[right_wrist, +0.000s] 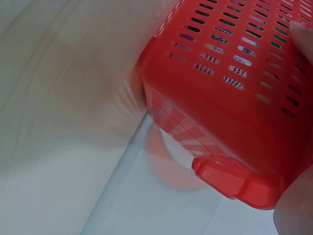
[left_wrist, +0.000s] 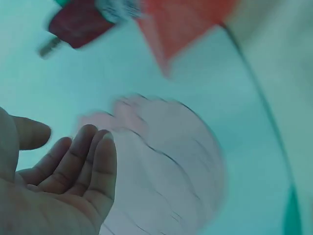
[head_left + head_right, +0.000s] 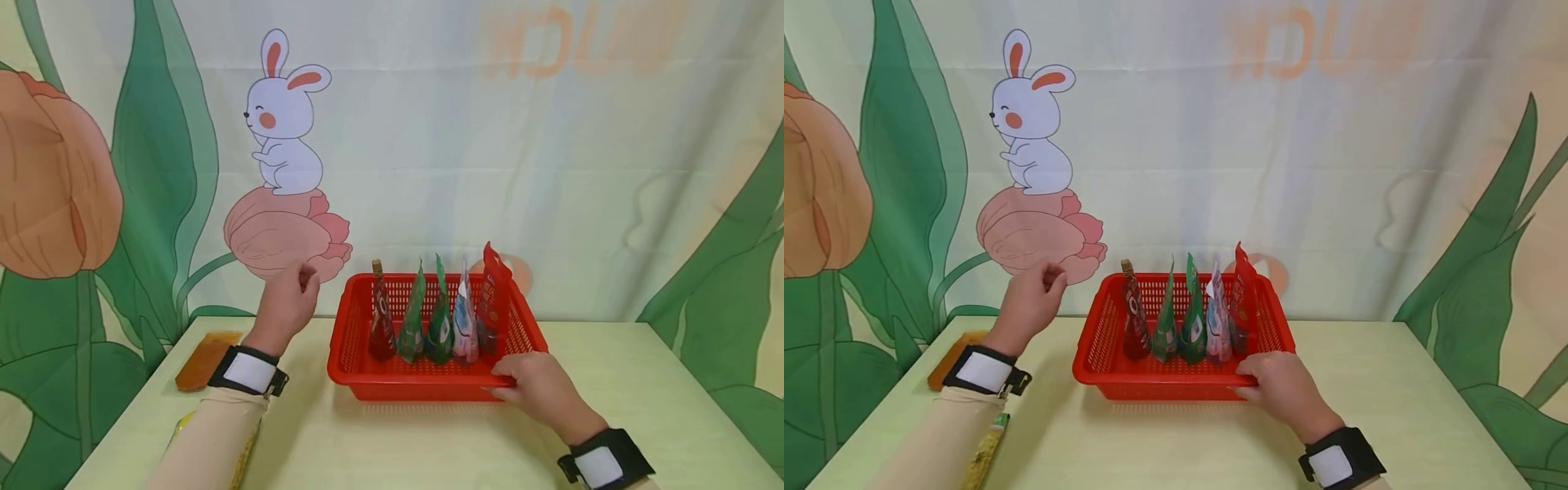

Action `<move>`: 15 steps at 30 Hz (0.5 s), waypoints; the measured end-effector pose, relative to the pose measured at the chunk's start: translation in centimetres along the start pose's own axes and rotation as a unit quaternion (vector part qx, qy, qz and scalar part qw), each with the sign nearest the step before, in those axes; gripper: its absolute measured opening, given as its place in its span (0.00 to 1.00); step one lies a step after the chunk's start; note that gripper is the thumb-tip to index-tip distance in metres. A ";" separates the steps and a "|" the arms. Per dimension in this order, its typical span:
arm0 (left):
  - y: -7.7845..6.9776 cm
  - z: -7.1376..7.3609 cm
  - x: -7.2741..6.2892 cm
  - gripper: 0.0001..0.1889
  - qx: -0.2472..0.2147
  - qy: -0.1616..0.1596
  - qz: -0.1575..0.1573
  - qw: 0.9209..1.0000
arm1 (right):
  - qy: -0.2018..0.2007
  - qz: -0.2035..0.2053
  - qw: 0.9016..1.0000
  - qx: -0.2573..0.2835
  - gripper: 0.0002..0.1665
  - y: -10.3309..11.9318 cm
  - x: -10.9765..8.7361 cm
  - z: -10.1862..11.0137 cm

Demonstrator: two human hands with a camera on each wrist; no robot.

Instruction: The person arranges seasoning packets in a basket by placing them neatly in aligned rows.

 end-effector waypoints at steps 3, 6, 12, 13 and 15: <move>3.6 -0.1 -0.6 0.14 0.043 0.006 0.007 0.999 | -0.002 0.004 1.000 0.003 0.14 0.1 0.0 0.0; 7.5 0.0 -1.3 0.14 0.091 0.054 0.021 0.994 | -0.001 0.006 1.000 0.005 0.14 0.3 0.1 0.0; 14.7 0.1 -2.6 0.12 0.163 0.130 0.013 0.978 | 0.002 -0.005 1.000 0.004 0.14 0.1 0.0 0.1; 15.6 0.2 -2.7 0.11 0.169 0.134 0.021 0.976 | 0.001 -0.005 1.000 0.004 0.14 0.0 0.0 0.1; 17.0 0.5 -2.9 0.10 0.180 0.142 0.046 0.972 | 0.001 -0.002 1.000 0.006 0.14 0.0 0.0 0.1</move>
Point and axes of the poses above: each hand's wrist, its own x-axis towards the middle knuckle, its own z-axis out of the back of the hand, y = z × x, the point moved 1 cm from there along x, towards the middle knuckle, and after that the axes turned 10 degrees about x, right-handed, at the moved point
